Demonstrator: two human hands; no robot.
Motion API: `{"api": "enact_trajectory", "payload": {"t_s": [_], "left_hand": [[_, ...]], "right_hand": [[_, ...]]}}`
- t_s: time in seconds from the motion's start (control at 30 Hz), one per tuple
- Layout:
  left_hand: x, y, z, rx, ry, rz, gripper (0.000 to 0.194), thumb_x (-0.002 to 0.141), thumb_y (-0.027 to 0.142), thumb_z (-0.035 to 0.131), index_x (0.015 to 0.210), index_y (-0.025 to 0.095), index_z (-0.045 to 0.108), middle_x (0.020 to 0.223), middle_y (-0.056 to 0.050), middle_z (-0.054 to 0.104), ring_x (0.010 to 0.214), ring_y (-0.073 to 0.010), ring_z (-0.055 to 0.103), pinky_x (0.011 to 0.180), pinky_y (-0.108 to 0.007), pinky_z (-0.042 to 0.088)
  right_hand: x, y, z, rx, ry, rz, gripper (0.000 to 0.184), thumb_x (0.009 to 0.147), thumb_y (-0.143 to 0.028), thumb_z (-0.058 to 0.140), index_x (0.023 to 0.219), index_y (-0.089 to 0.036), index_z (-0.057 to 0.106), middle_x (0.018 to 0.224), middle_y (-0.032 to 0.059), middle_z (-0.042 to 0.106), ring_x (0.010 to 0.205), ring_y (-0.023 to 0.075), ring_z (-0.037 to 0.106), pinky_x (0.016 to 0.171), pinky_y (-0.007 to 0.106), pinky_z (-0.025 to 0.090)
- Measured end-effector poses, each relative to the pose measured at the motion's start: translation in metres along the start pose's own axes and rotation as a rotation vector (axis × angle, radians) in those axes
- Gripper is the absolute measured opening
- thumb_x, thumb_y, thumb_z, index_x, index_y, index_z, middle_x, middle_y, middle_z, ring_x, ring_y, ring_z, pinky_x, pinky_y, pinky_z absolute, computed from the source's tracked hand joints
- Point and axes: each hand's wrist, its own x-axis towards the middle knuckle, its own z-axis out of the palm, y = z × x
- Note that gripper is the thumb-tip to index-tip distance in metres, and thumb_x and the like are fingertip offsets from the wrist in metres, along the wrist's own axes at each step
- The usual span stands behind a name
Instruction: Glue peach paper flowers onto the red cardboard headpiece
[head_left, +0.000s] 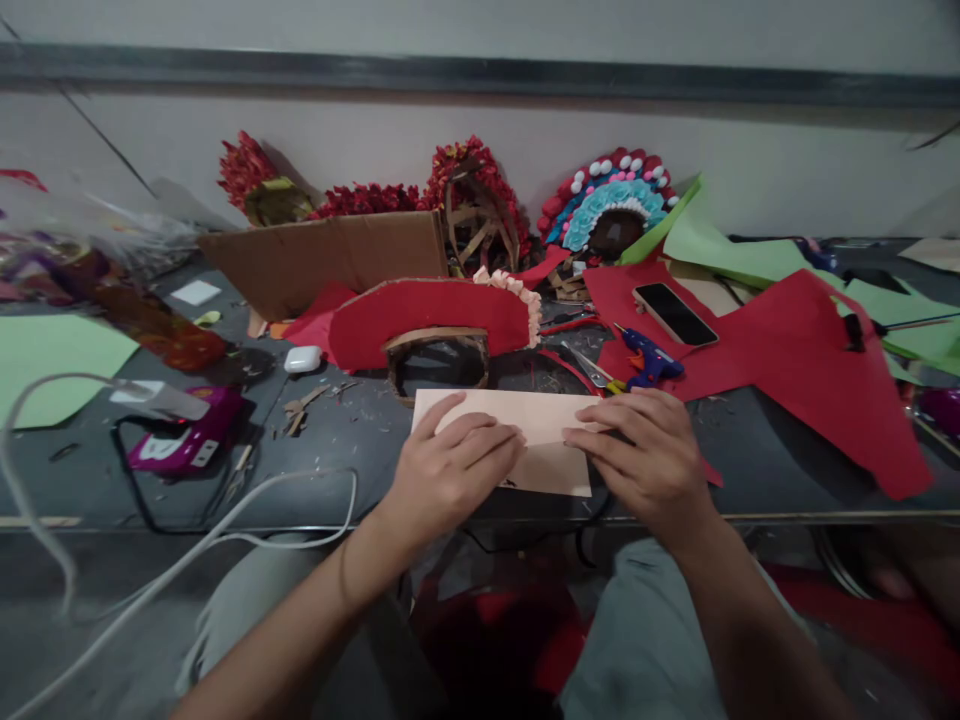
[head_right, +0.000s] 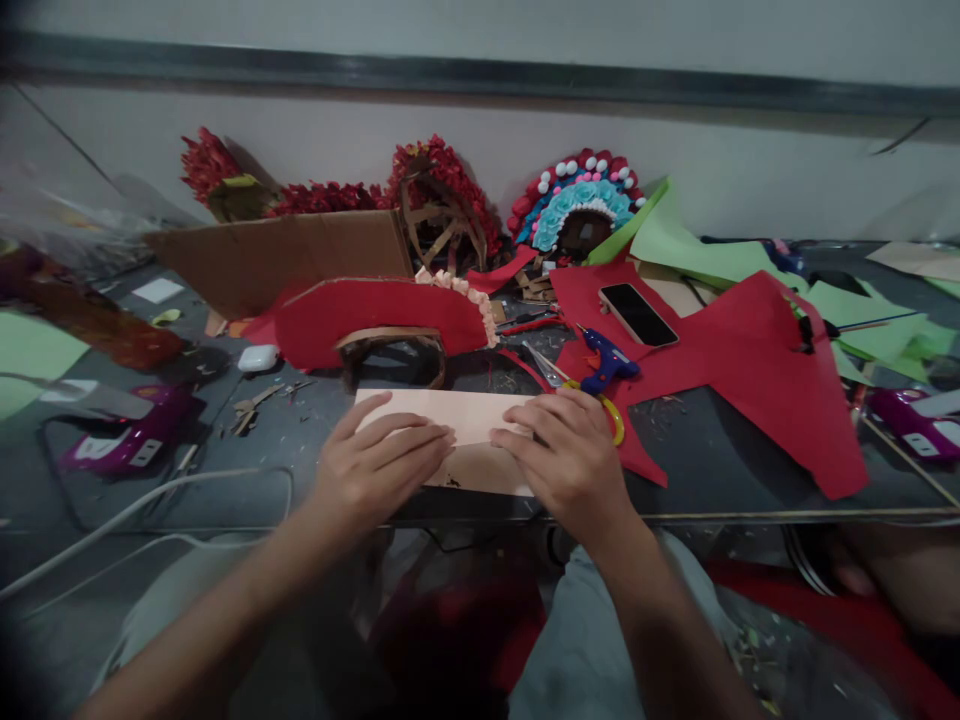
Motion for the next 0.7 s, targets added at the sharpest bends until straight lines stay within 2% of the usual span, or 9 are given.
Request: {"api": "enact_trajectory", "payload": {"t_s": [0.17,0.3,0.5,0.6,0.7], "left_hand": [[-0.005,-0.018,-0.01,0.058,0.013,0.023,0.019,0.076,0.015,0.066,0.093,0.023,0.065,0.089,0.005,0.073,0.081,-0.0137,0.066,0.099,-0.04,0.037],[-0.007,-0.028,-0.017,0.064,0.021,0.017,0.021,0.073,0.016,0.068,0.093,0.023,0.066,0.088,0.004,0.073,0.081,-0.0152,0.066,0.098,-0.042,0.038],[-0.015,-0.046,-0.028,0.087,0.043,-0.006,0.02,0.071,0.015,0.07,0.088,0.025,0.066,0.084,0.003,0.074,0.078,-0.017,0.066,0.093,-0.043,0.042],[-0.024,-0.06,-0.034,0.102,0.112,-0.034,0.019,0.069,0.014,0.071,0.084,0.024,0.066,0.081,0.003,0.073,0.074,-0.0168,0.066,0.091,-0.044,0.044],[-0.029,-0.066,-0.039,0.119,0.205,-0.133,0.012,0.071,0.014,0.069,0.08,0.021,0.065,0.081,0.0,0.072,0.074,-0.0166,0.065,0.091,-0.044,0.045]], "right_hand": [[-0.003,0.017,-0.006,-0.033,0.083,0.036,0.017,0.075,-0.01,0.064,0.083,-0.024,0.069,0.088,0.0015,0.068,0.086,0.0176,0.057,0.085,0.038,0.041],[-0.004,0.027,-0.008,-0.017,0.138,0.072,0.011,0.076,-0.013,0.064,0.079,-0.022,0.07,0.081,0.0024,0.067,0.081,0.0174,0.057,0.082,0.038,0.042],[-0.005,0.035,-0.011,0.006,0.153,0.111,0.013,0.076,-0.011,0.063,0.077,-0.022,0.069,0.079,0.002,0.067,0.079,0.0173,0.057,0.078,0.037,0.044],[-0.008,0.042,-0.014,-0.004,0.196,0.127,0.013,0.076,-0.01,0.063,0.076,-0.021,0.069,0.076,0.0022,0.067,0.077,0.0171,0.058,0.076,0.036,0.044],[-0.01,0.045,-0.015,0.004,0.256,0.141,0.012,0.074,-0.009,0.065,0.076,-0.02,0.068,0.074,0.0025,0.066,0.074,0.0167,0.058,0.075,0.035,0.044]]}}
